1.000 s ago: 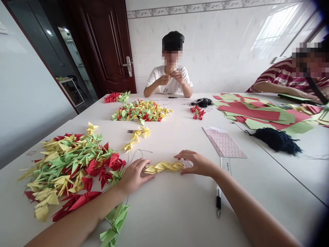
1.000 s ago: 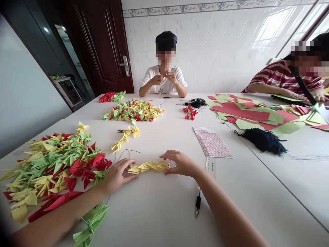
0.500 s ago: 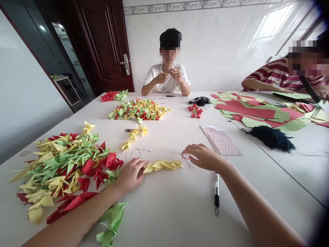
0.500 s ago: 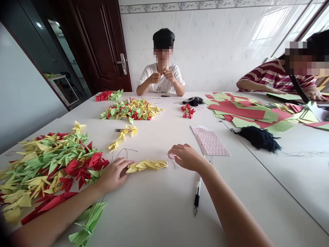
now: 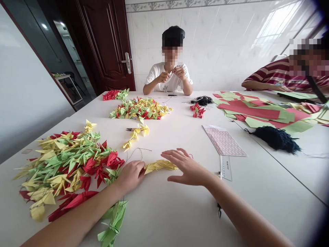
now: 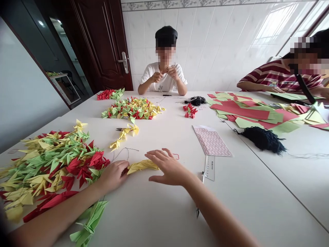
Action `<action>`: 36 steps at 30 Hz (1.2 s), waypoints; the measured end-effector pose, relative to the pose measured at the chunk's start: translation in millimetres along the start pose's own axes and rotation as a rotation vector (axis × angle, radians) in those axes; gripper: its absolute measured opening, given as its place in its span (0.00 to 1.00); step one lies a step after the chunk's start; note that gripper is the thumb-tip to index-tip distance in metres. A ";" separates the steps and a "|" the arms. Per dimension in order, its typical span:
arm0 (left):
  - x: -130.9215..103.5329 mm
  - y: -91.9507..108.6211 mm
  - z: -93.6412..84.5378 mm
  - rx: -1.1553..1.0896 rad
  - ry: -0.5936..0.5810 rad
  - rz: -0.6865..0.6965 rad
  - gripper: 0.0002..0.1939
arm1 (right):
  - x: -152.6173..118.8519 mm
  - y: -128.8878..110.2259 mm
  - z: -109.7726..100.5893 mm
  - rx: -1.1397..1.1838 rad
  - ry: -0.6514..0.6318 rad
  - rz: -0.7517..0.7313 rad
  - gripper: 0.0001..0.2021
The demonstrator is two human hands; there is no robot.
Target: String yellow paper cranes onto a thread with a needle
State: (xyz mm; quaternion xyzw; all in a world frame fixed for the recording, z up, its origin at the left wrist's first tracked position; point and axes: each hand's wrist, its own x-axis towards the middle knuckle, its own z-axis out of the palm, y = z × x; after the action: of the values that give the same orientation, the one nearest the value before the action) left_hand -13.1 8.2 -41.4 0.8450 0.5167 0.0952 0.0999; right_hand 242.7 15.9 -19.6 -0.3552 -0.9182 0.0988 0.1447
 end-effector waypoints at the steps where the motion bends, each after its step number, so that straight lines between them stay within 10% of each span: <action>1: -0.1 0.1 0.1 -0.003 -0.005 0.004 0.04 | 2.3 -5.2 6.1 -0.012 0.005 -0.009 0.35; 11: -0.2 -3.5 -1.5 -0.145 0.032 0.051 0.06 | 8.2 9.2 34.7 0.100 0.067 0.061 0.15; 24: -0.7 -2.5 8.3 -0.246 0.064 0.203 0.11 | 5.4 -0.6 19.4 0.080 0.049 0.069 0.31; 36: 0.6 1.8 6.7 -0.284 0.025 0.196 0.13 | 17.5 -21.1 29.3 0.040 0.077 0.102 0.11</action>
State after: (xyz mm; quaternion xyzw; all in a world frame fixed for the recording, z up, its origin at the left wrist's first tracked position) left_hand -9.5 7.5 -47.3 0.8675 0.4143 0.1869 0.2022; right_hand 207.4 10.1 -37.7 -0.4022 -0.8905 0.1106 0.1818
